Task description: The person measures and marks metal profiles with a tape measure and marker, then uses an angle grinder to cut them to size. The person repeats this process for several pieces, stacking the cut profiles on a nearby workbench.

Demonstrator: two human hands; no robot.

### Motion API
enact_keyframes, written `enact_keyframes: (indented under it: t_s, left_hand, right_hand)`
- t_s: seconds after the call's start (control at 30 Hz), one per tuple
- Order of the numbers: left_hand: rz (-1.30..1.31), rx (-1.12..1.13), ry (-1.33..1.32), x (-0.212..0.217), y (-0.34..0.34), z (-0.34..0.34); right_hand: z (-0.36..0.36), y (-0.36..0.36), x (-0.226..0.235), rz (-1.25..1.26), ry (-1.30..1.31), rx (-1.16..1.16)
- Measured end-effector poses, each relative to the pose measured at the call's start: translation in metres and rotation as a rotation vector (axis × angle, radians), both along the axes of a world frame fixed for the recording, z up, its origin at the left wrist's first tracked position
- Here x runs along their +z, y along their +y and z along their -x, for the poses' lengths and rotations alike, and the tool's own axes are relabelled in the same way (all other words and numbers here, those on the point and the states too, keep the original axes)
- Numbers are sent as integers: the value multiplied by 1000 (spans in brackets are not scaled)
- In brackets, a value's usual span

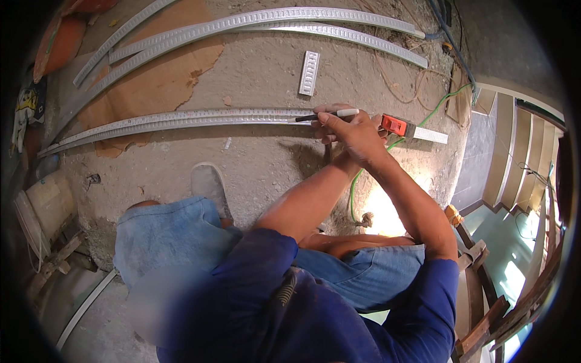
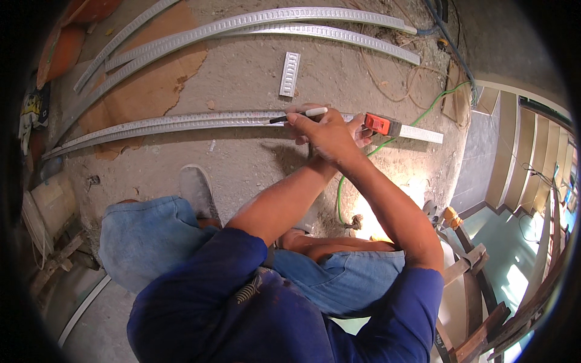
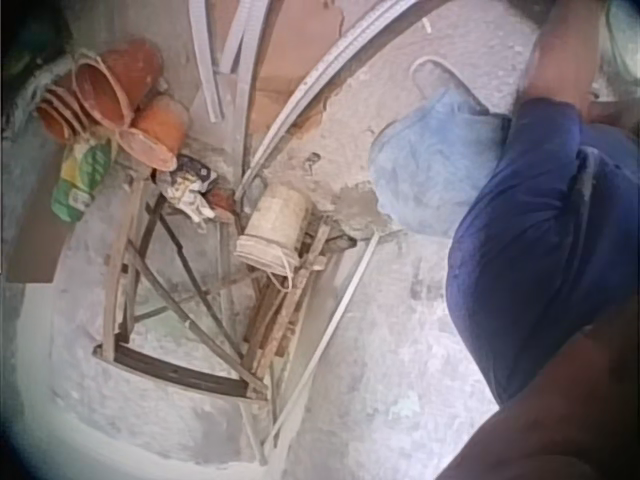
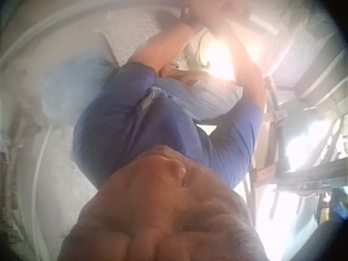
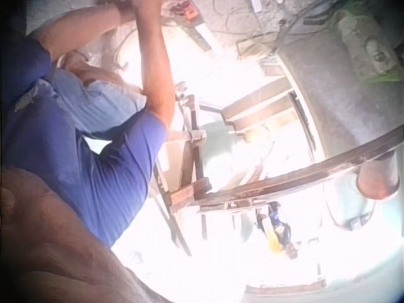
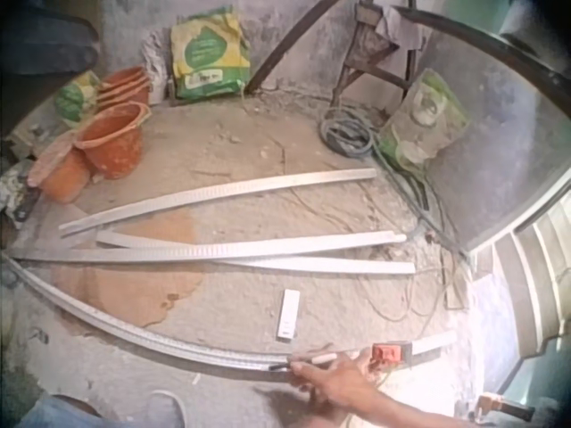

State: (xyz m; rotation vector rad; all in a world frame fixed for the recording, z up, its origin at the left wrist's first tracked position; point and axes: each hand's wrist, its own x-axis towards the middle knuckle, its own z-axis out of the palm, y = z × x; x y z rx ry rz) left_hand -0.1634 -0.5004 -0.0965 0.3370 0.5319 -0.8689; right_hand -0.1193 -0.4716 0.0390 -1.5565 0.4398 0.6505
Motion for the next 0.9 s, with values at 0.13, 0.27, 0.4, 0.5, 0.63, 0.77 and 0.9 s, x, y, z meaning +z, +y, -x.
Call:
enact_keyframes:
  t_s: [0.13,0.27,0.4,0.5,0.63,0.77,0.9]
  left_hand:
    - [13,-3,-3,-6,-1,-3]
    - [-39,14,7,-2,-2,-3]
    - [-111,33,14,12,-1,-5]
    - [-106,44,28,22,3,-8]
    - [-74,59,30,21,3,-8]
    - [-78,29,-50,15,1,-7]
    - [-108,32,-195,12,-2,-6]
  right_hand:
    - [4,7,-3,1,-20,8]
    - [4,7,-7,-7,-12,14]
    - [3,9,-8,19,-6,42]
    - [4,9,-9,20,-14,54]
    - [4,13,-8,28,-26,57]
    - [3,11,-6,40,-40,56]
    - [-5,0,15,-96,-50,-8]
